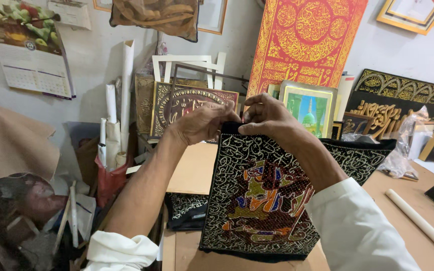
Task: The person assembles a decorative art piece by attaching a black border to a beaded calligraphy panel. They align the border along the edges, fold and press the corners, and smooth the edges by hand to secure the border in place.
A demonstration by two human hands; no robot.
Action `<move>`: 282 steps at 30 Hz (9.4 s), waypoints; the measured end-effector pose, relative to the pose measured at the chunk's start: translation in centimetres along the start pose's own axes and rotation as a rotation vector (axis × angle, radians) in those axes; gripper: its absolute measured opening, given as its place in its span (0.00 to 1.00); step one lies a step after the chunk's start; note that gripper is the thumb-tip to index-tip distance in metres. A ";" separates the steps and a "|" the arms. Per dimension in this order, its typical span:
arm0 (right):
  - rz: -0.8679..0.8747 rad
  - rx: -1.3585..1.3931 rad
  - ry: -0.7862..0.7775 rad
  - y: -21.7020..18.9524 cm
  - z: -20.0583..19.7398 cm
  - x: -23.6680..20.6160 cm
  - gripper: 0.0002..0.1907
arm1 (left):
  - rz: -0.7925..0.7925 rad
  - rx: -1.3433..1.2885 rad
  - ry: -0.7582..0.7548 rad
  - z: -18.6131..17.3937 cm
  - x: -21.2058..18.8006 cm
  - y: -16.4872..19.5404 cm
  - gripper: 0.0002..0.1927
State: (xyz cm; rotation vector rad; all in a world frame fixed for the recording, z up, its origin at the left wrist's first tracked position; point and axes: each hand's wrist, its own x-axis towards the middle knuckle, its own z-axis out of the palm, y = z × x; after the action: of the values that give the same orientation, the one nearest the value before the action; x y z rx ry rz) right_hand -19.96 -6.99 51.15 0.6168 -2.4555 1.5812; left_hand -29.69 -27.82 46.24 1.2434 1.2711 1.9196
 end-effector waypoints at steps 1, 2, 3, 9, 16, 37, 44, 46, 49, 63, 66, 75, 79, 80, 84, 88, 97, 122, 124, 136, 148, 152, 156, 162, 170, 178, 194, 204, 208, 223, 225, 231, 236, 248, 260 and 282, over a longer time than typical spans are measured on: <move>-0.016 -0.005 0.010 0.1 -0.1 0.0 0.33 | -0.018 0.079 -0.016 0.1 0.3 0.6 0.18; -0.028 -0.008 0.017 0.2 -0.1 -0.1 0.33 | -0.036 0.155 -0.028 0.2 0.7 1.3 0.18; -0.040 -0.010 0.022 0.3 -0.1 -0.1 0.33 | -0.128 0.250 0.031 0.3 1.1 2.0 0.15; -0.118 -0.056 -0.018 0.5 0.2 -0.1 0.30 | -0.477 0.515 0.209 1.2 2.6 4.3 0.07; -0.033 -0.153 -0.023 -0.5 0.2 -0.5 0.35 | -0.406 1.001 0.436 2.0 2.6 4.4 0.07; -0.443 -0.527 0.025 1.2 1.5 -1.2 0.08 | 0.561 1.718 0.207 4.1 -1.9 1.5 0.08; -0.940 -0.822 0.150 3.8 1.9 -1.9 0.06 | 1.074 1.983 0.194 4.0 -3.5 0.1 0.01; -0.995 -0.941 0.181 4.8 1.9 -1.7 0.06 | 1.136 2.098 0.179 3.9 -3.7 -0.1 0.02; -1.007 -1.084 0.215 6.0 1.8 -1.2 0.09 | 1.179 2.206 0.116 3.8 -3.6 0.0 0.03; -0.938 -1.060 0.388 6.3 1.9 -2.2 0.10 | 1.196 1.955 0.027 2.9 -1.1 1.2 0.04; -0.812 -1.016 0.410 6.1 1.9 -1.8 0.06 | 1.056 1.794 0.176 2.6 -0.7 -0.3 0.06; 0.323 -0.706 0.097 3.0 0.6 1.7 0.16 | 0.259 0.971 0.534 1.3 1.5 -2.7 0.13; 0.069 -0.550 0.128 2.4 1.0 1.5 0.13 | -0.066 0.488 0.603 0.6 1.8 -2.0 0.08; -0.100 -0.511 0.159 2.4 1.1 1.2 0.20 | -0.129 0.430 0.625 0.5 1.8 -1.8 0.06; -0.561 -0.570 0.112 2.6 1.4 -0.2 0.40 | -0.181 0.309 0.688 0.4 1.8 -1.6 0.04; -0.390 -0.559 0.152 3.4 1.9 -0.9 0.27 | -0.189 0.216 0.767 1.0 1.5 -2.1 0.03; -0.424 -0.813 0.066 4.4 0.9 0.7 0.09 | 0.796 1.575 0.854 3.5 -1.3 -3.9 0.08; -0.144 -0.798 -0.078 4.1 -2.6 0.2 0.13 | 0.654 1.815 0.547 5.9 1.0 -5.0 0.08; -0.133 -0.917 -0.148 3.7 -2.7 -0.3 0.14 | 0.359 1.627 0.451 6.0 1.5 -4.7 0.09; 0.288 -0.790 -0.089 2.8 -18.6 -9.9 0.35 | -0.359 1.680 0.269 7.6 2.4 0.1 0.18; -0.114 -0.224 0.023 4.9 -16.5 -9.3 0.18 | -0.414 1.191 -0.012 12.3 13.8 -1.8 0.17; -0.120 -0.096 -0.029 5.1 -16.2 -8.2 0.14 | -0.362 0.980 0.080 10.7 13.8 -1.8 0.11; -0.112 -0.197 0.002 5.4 -16.0 -7.8 0.12 | -0.229 0.860 0.055 10.1 13.8 -2.4 0.10; -0.197 -0.183 0.309 7.1 -14.6 -8.6 0.11 | 0.077 0.921 0.128 10.5 13.3 -4.2 0.17; -0.067 -0.205 0.364 6.3 -14.5 -7.9 0.17 | -0.083 1.023 0.313 10.6 15.0 -5.5 0.11; -0.034 -0.559 -0.041 5.8 -16.4 -7.3 0.05 | -0.422 0.898 0.241 9.6 18.5 -6.8 0.09; 0.210 -0.605 -0.157 4.4 -16.7 -7.2 0.16 | 0.772 1.908 0.434 18.2 10.6 -9.8 0.14; 0.053 -0.365 -0.060 4.5 -21.0 -11.3 0.18 | -0.276 1.474 0.033 15.5 16.9 -5.6 0.23; -0.167 0.008 -0.040 6.9 -21.1 -11.1 0.14 | -0.339 1.087 -0.031 14.6 18.9 -4.8 0.15; -0.157 -0.212 0.460 8.3 -17.7 -9.4 0.18 | 0.158 1.306 0.251 14.4 18.5 -7.0 0.15; -0.139 -0.278 0.355 8.1 -18.3 -9.3 0.16 | -0.012 1.264 0.241 14.3 19.2 -7.2 0.17; -0.040 -0.193 0.296 8.7 -20.3 -9.7 0.17 | -0.218 1.198 0.194 13.4 21.3 -8.5 0.17; -0.424 -0.512 0.423 9.7 -19.3 -12.5 0.27 | -0.232 1.145 0.109 12.3 21.9 -8.9 0.17; -0.066 -0.789 -0.111 6.8 -21.7 -11.0 0.18 | 0.675 1.799 0.271 18.2 17.5 -10.6 0.18; 0.116 -0.120 0.069 7.2 -25.8 -15.1 0.25 | -0.348 1.500 0.084 19.3 19.9 -8.2 0.24; -0.173 0.358 0.491 9.7 -25.8 -15.0 0.38 | 0.211 1.326 0.101 19.5 21.6 -9.6 0.09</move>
State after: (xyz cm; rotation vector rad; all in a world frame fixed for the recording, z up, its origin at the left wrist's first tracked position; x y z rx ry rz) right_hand -12.80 23.47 48.99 0.4071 -1.7424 1.8469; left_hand -22.44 1.87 49.05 1.8768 2.7187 1.1049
